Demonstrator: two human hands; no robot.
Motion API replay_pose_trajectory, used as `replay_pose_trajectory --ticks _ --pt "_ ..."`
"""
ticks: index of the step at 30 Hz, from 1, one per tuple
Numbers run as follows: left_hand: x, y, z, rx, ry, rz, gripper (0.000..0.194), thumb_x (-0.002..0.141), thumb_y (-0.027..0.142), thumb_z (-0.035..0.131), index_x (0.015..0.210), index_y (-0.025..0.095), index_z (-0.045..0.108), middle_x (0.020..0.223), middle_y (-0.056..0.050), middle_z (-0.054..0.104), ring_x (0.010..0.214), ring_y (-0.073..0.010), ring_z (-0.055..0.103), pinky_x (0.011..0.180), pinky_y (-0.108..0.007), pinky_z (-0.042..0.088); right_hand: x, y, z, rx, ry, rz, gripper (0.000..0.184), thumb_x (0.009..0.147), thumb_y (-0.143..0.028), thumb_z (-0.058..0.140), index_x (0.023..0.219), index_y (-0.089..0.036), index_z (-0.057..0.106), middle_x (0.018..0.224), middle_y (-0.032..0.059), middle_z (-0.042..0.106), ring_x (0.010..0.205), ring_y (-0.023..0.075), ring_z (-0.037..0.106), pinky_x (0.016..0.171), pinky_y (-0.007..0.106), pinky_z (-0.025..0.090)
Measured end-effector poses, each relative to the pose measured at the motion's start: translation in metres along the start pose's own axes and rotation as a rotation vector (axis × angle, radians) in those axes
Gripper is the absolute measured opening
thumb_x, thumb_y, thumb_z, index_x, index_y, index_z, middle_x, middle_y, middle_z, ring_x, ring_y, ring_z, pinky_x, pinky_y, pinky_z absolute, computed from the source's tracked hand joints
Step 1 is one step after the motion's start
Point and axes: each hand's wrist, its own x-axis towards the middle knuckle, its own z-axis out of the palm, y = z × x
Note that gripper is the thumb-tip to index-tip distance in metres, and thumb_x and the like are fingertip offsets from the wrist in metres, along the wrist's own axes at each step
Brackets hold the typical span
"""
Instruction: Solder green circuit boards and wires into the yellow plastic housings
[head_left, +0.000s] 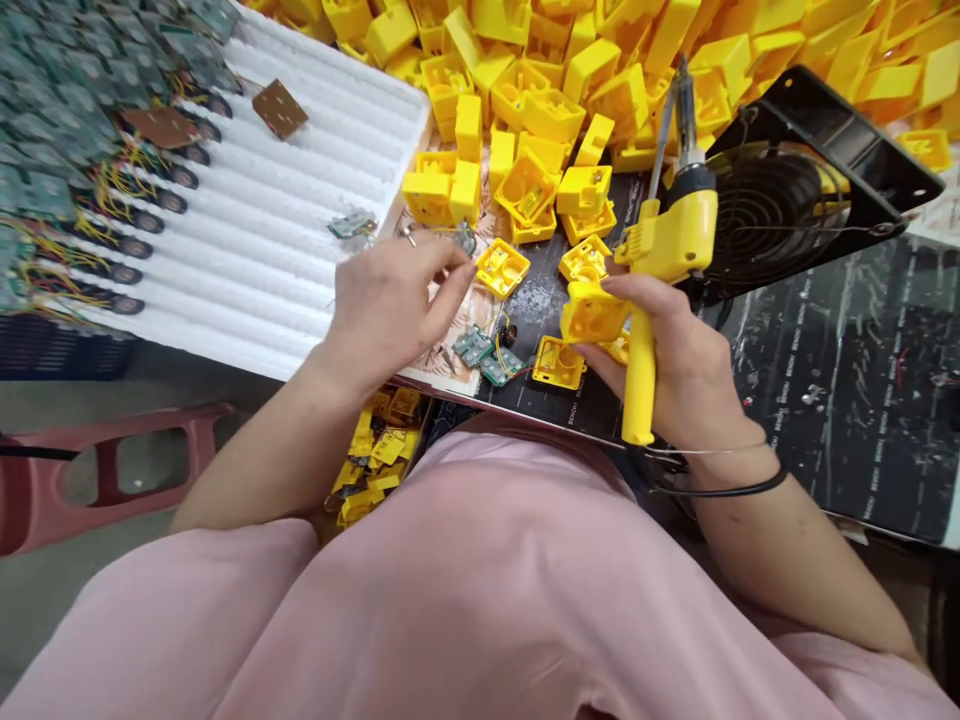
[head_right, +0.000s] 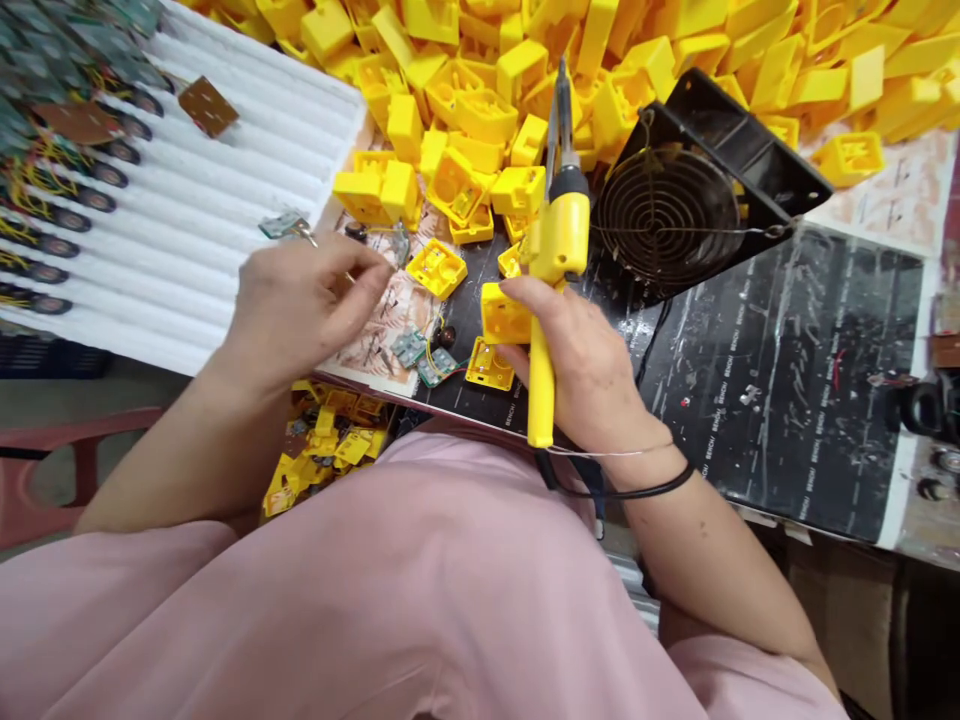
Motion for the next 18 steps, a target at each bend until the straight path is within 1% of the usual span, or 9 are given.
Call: replay_pose_trajectory --ticks 2,4,6,7,10,12,14,16,18 --pt "0.0 -0.01 0.002 0.18 -0.086 -0.013 0.043 0.108 0.045 0.044 0.107 0.021 0.079 0.107 -0.009 0.082 0.106 -0.0288 0.076 0.084 -0.039 0.053 0.007 0.01 -0.002 -0.084 -0.068 -0.073 0.041 0.108 -0.025 0.063 0.147 -0.023 0.052 0.113 0.0099 0.075 0.096 0.0285 0.078 0.083 0.041 0.067" --pt "-0.002 -0.013 0.007 0.255 -0.18 0.042 0.044 0.105 0.05 0.048 0.106 0.02 0.081 0.104 -0.01 0.082 0.101 -0.03 0.076 0.081 -0.038 0.052 0.015 0.016 -0.002 -0.105 -0.153 -0.147 0.039 0.108 -0.016 0.052 0.147 -0.023 0.054 0.11 0.0102 0.074 0.095 0.0276 0.076 0.086 0.043 0.066" --pt "-0.005 -0.011 0.011 0.268 -0.23 0.091 0.042 0.103 0.051 0.052 0.106 0.021 0.081 0.105 -0.009 0.081 0.101 -0.0291 0.076 0.079 -0.035 0.051 0.022 0.019 -0.002 -0.073 -0.256 -0.204 0.049 0.105 -0.007 0.043 0.149 -0.025 0.054 0.111 0.0096 0.073 0.1 0.0256 0.074 0.094 0.044 0.064" --pt "-0.007 -0.01 0.012 0.263 -0.252 0.099 0.04 0.102 0.051 0.054 0.105 0.022 0.081 0.105 -0.009 0.081 0.102 -0.029 0.076 0.078 -0.034 0.051 0.024 0.02 -0.001 -0.047 -0.297 -0.22 0.052 0.105 -0.007 0.041 0.151 -0.026 0.052 0.11 0.0088 0.072 0.101 0.0248 0.073 0.096 0.044 0.064" --pt "-0.012 -0.006 0.013 0.209 -0.312 0.093 0.032 0.099 0.044 0.057 0.102 0.021 0.08 0.104 -0.008 0.081 0.106 -0.0291 0.077 0.079 -0.033 0.052 0.028 0.022 -0.001 0.028 -0.338 -0.217 0.053 0.105 -0.011 0.045 0.156 -0.025 0.048 0.108 0.0074 0.071 0.099 0.0248 0.072 0.093 0.042 0.063" --pt "-0.014 -0.007 0.014 0.149 -0.311 0.088 0.028 0.098 0.037 0.056 0.1 0.021 0.078 0.103 -0.008 0.082 0.104 -0.0281 0.077 0.081 -0.033 0.053 0.03 0.023 0.0 0.076 -0.333 -0.204 0.054 0.104 -0.014 0.049 0.156 -0.024 0.047 0.108 0.0077 0.072 0.096 0.0253 0.072 0.088 0.04 0.064" --pt "-0.017 -0.009 0.015 0.059 -0.278 0.084 0.024 0.096 0.032 0.055 0.095 0.021 0.076 0.097 -0.006 0.082 0.095 -0.0251 0.078 0.08 -0.032 0.053 0.032 0.024 0.0 0.134 -0.348 -0.202 0.055 0.103 -0.016 0.053 0.157 -0.025 0.046 0.11 0.0077 0.073 0.097 0.0253 0.073 0.089 0.04 0.064" --pt "-0.019 -0.013 0.018 -0.066 -0.224 0.074 0.02 0.093 0.03 0.055 0.09 0.022 0.073 0.09 -0.003 0.082 0.086 -0.0214 0.078 0.077 -0.03 0.053 0.035 0.024 -0.001 0.187 -0.378 -0.202 0.056 0.104 -0.018 0.054 0.158 -0.027 0.045 0.114 0.0074 0.074 0.101 0.0248 0.074 0.092 0.039 0.064" --pt "-0.021 -0.018 0.02 -0.189 -0.149 0.049 0.017 0.093 0.031 0.056 0.088 0.024 0.071 0.088 0.0 0.082 0.083 -0.0187 0.078 0.077 -0.029 0.055 0.036 0.023 0.0 0.212 -0.4 -0.175 0.056 0.105 -0.02 0.053 0.159 -0.03 0.043 0.122 0.0069 0.075 0.107 0.0242 0.075 0.094 0.039 0.064"
